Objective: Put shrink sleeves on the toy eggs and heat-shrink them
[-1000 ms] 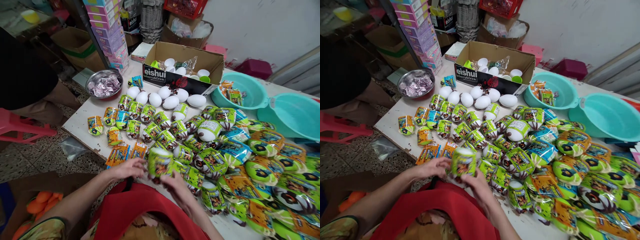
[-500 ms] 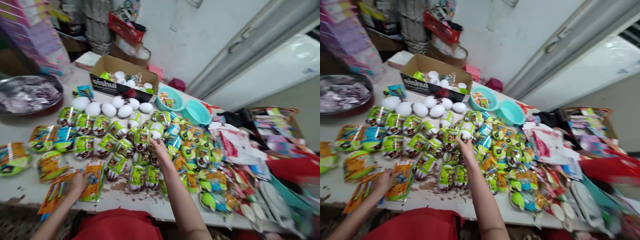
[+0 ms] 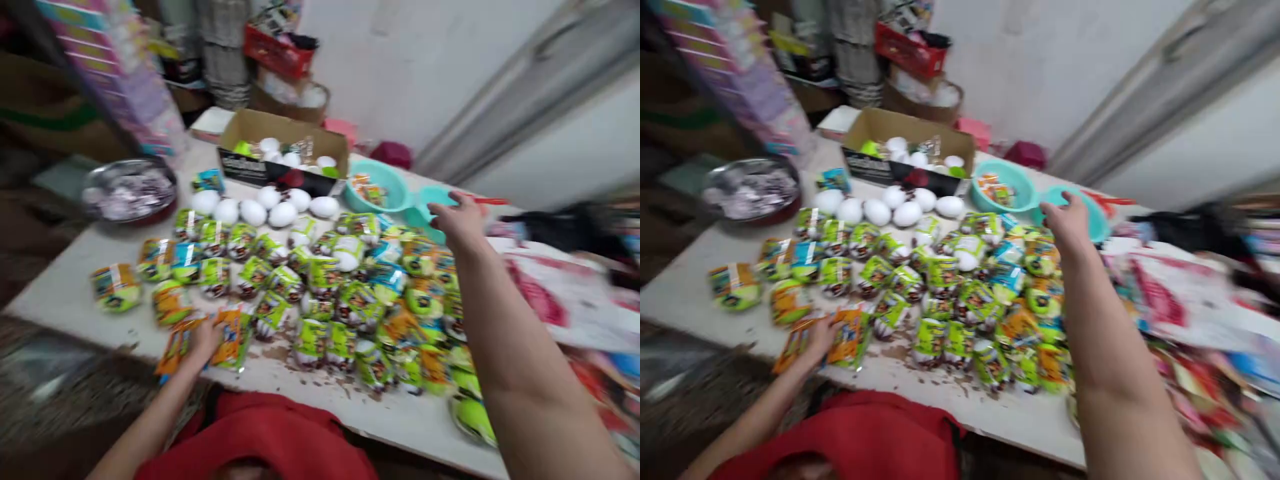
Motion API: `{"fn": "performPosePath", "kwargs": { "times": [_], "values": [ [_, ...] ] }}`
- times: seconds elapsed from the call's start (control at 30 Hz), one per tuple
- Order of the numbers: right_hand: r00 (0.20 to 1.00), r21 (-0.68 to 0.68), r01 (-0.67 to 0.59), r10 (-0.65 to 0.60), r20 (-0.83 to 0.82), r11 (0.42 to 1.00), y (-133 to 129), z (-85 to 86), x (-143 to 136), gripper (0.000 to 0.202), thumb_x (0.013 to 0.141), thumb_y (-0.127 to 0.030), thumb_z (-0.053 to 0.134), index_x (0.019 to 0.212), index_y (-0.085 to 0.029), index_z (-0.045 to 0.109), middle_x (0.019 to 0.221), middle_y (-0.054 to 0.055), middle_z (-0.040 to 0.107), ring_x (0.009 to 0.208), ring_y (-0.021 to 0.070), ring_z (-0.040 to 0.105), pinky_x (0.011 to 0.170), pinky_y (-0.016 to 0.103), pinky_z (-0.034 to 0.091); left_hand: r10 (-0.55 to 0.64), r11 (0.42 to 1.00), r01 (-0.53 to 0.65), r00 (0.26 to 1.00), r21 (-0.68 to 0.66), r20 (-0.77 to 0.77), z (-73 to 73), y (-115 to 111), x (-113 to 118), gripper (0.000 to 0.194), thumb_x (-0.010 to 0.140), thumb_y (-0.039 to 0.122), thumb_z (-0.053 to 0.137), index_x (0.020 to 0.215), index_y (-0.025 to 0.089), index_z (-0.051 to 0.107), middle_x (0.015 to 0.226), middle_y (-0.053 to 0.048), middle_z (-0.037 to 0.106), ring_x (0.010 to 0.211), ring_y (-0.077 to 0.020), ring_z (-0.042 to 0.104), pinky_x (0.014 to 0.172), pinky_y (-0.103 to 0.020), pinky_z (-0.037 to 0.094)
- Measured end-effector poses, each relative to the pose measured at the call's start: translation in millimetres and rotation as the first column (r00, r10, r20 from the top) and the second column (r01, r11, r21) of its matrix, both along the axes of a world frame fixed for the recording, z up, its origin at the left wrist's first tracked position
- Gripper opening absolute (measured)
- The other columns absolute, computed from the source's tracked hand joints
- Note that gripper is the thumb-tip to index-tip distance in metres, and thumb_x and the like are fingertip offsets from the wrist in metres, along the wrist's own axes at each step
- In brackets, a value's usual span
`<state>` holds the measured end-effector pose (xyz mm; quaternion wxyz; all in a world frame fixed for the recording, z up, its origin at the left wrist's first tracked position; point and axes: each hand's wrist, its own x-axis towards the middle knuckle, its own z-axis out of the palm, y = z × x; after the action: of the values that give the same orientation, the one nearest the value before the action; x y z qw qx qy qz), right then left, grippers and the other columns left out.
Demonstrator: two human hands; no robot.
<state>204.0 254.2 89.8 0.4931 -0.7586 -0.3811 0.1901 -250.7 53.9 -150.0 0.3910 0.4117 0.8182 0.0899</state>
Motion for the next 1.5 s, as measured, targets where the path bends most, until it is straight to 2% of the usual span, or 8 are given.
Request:
{"fn": "performPosePath", "kwargs": {
  "times": [0.1, 0.23, 0.37, 0.53, 0.7, 0.87, 1.13, 1.5],
  "values": [
    [0.909, -0.033, -0.389, 0.389, 0.148, 0.921, -47, -53.6, -83, 0.049, 0.079, -0.029, 0.068, 0.123, -0.008, 0.057, 0.078, 0.006, 0.064, 0.056, 0.0083, 0.049, 0.059, 0.028, 0.038, 0.036, 0.994, -0.038, 0.999, 0.107, 0.019, -18.4, -3, -15, 0.006, 0.076, 0.022, 0.063, 0.078, 0.018, 0.066, 0.075, -0.003, 0.071, 0.081, -0.0224, 0.064, 0.070, -0.027, 0.045],
    [0.538, -0.032, -0.833, 0.797, -0.275, 0.552, -151, -125.3, -197, 0.036, 0.081, -0.040, 0.065, 0.110, -0.018, 0.064, 0.070, 0.000, 0.060, 0.060, 0.0136, 0.052, 0.059, 0.027, 0.043, 0.038, 0.984, -0.045, 0.999, 0.170, 0.039, -26.5, -17, -40, 0.015, 0.079, 0.025, 0.060, 0.089, 0.017, 0.069, 0.078, -0.002, 0.073, 0.075, -0.0195, 0.066, 0.067, -0.026, 0.048],
    [0.318, -0.094, -0.942, 0.768, -0.555, 0.322, -231, -188.0, -260, 0.041, 0.081, -0.043, 0.061, 0.111, -0.016, 0.062, 0.068, -0.001, 0.059, 0.060, 0.0137, 0.053, 0.058, 0.025, 0.043, 0.057, 0.987, -0.043, 0.995, 0.157, -0.085, -22.7, -32, -70, 0.010, 0.077, 0.025, 0.064, 0.084, 0.018, 0.068, 0.075, -0.002, 0.071, 0.075, -0.0214, 0.066, 0.069, -0.029, 0.047],
    [0.238, -0.218, -0.967, 0.759, -0.607, 0.129, -262, -225.0, -262, 0.040, 0.080, -0.035, 0.058, 0.114, -0.013, 0.061, 0.068, 0.000, 0.062, 0.061, 0.0155, 0.056, 0.060, 0.026, 0.042, 0.140, 0.982, -0.085, 0.926, 0.169, -0.350, -13.6, -54, -81, 0.025, 0.081, 0.028, 0.062, 0.103, 0.016, 0.060, 0.103, -0.014, 0.065, 0.102, -0.0301, 0.059, 0.085, -0.039, 0.043],
    [0.285, -0.320, -0.938, 0.818, -0.500, 0.131, -262, -236.9, -263, 0.040, 0.077, -0.027, 0.058, 0.115, -0.014, 0.062, 0.088, 0.006, 0.067, 0.074, 0.0194, 0.061, 0.069, 0.030, 0.047, 0.051, 0.981, 0.025, 0.921, 0.190, -0.387, -6.2, -60, -32, 0.029, 0.088, 0.036, 0.054, 0.108, 0.016, 0.059, 0.112, -0.015, 0.060, 0.112, -0.0294, 0.052, 0.096, -0.040, 0.037],
    [0.305, -0.308, -0.932, 0.875, -0.375, 0.193, -258, -247.5, -282, 0.039, 0.073, -0.022, 0.062, 0.111, -0.014, 0.064, 0.103, 0.010, 0.063, 0.092, 0.0232, 0.060, 0.085, 0.035, 0.048, -0.135, 0.985, 0.160, 0.952, 0.068, -0.275, -21.6, -25, 6, 0.025, 0.084, 0.040, 0.062, 0.091, 0.016, 0.065, 0.095, -0.010, 0.067, 0.097, -0.0239, 0.060, 0.085, -0.035, 0.045],
    [0.349, -0.363, -0.909, 0.846, -0.403, 0.202, -247, -253.9, -289, 0.047, 0.073, -0.018, 0.064, 0.118, -0.012, 0.060, 0.109, 0.013, 0.062, 0.096, 0.0237, 0.061, 0.088, 0.035, 0.048, -0.189, 0.979, 0.171, 0.962, -0.108, -0.199, -30.2, -16, -18, 0.027, 0.090, 0.034, 0.056, 0.109, 0.015, 0.060, 0.106, -0.007, 0.065, 0.091, -0.0189, 0.064, 0.079, -0.039, 0.054],
    [0.299, -0.331, -0.921, 0.917, -0.263, 0.206, -250, -249.7, -298, 0.054, 0.075, -0.014, 0.056, 0.129, -0.015, 0.052, 0.130, 0.014, 0.054, 0.117, 0.0245, 0.054, 0.103, 0.038, 0.040, -0.217, 0.976, 0.214, 0.965, -0.036, -0.144, -26.5, -22, -28, 0.024, 0.090, 0.033, 0.056, 0.106, 0.014, 0.061, 0.103, -0.006, 0.066, 0.088, -0.0180, 0.064, 0.078, -0.038, 0.054]
  ]
}}
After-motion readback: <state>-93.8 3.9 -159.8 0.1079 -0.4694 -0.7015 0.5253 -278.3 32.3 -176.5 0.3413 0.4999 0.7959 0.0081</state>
